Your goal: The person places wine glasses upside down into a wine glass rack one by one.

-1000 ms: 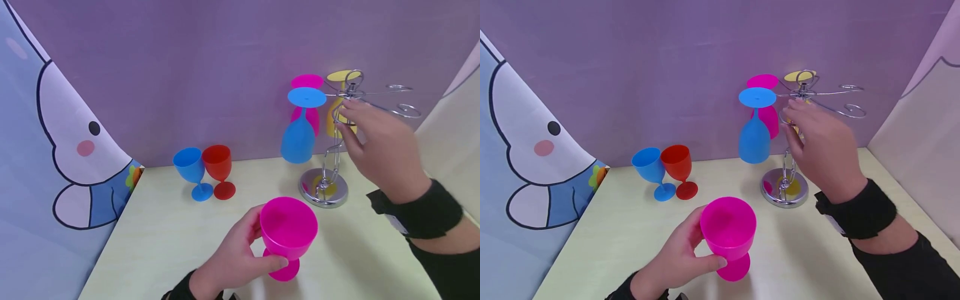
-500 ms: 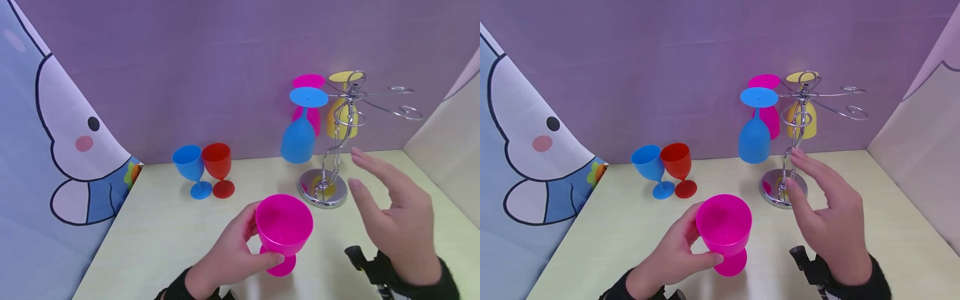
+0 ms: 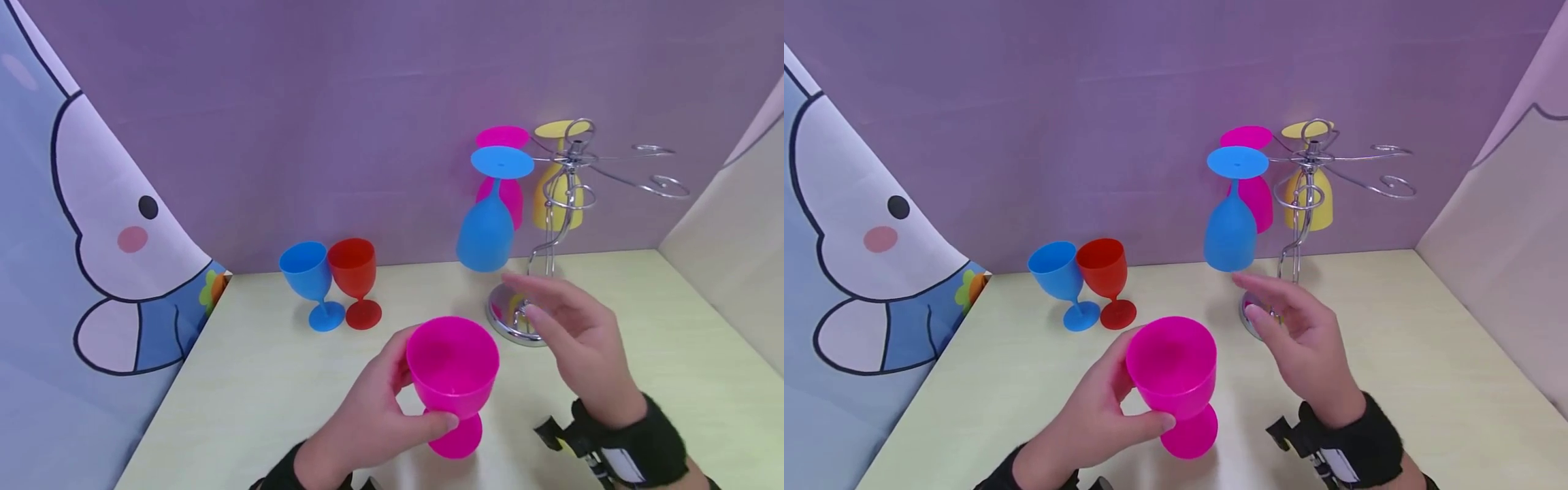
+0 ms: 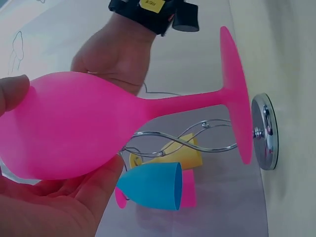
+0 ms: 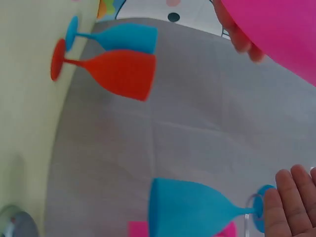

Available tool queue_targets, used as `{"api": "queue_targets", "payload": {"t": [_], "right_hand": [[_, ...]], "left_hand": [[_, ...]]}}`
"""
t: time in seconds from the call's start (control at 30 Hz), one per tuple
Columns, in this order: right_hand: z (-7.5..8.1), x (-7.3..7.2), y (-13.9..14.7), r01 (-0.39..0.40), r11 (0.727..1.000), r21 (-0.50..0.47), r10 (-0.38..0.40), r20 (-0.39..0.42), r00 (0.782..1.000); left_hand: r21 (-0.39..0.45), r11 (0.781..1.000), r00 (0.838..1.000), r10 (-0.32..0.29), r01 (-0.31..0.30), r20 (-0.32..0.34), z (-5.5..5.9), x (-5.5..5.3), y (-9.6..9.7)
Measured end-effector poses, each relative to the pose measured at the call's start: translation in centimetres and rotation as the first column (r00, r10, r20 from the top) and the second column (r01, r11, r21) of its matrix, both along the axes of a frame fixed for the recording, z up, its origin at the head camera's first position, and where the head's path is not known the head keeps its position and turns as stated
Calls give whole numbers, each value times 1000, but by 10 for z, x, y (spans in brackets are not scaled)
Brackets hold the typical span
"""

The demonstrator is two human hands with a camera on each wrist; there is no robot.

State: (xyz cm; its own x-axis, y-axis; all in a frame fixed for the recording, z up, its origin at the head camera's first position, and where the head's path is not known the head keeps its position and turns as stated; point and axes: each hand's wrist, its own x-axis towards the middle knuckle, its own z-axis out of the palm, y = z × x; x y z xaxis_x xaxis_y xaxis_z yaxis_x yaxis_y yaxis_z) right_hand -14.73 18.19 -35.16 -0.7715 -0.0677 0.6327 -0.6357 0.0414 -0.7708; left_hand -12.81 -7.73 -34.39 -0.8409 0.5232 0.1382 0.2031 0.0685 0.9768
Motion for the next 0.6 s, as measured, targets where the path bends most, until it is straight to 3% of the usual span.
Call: {"api": "queue_targets", "payload": {"t": [0.17, 0.33, 0.4, 0.47, 0.6], "right_hand": [[-11, -7, -3, -63, 998, 7, 60, 184, 981], [-16, -15, -6, -185, 976, -114, 206, 209, 956], [-19, -18, -7, -265, 944, -198, 299, 172, 938], [-23, -20, -9, -349, 894, -281, 396, 131, 909], [-29, -21, -12, -442, 792, -421, 523, 93, 847]], "left_hand": [[18, 1000, 1000, 13, -13, -7, 1, 0, -3], [158, 987, 998, -12, 21, -55, 1, -4, -5], [212, 977, 998, -12, 24, -60, 2, -5, -5], [247, 969, 1000, 8, 0, -30, 3, -5, -6], [275, 956, 992, 72, -99, 106, 6, -3, -9]]}}
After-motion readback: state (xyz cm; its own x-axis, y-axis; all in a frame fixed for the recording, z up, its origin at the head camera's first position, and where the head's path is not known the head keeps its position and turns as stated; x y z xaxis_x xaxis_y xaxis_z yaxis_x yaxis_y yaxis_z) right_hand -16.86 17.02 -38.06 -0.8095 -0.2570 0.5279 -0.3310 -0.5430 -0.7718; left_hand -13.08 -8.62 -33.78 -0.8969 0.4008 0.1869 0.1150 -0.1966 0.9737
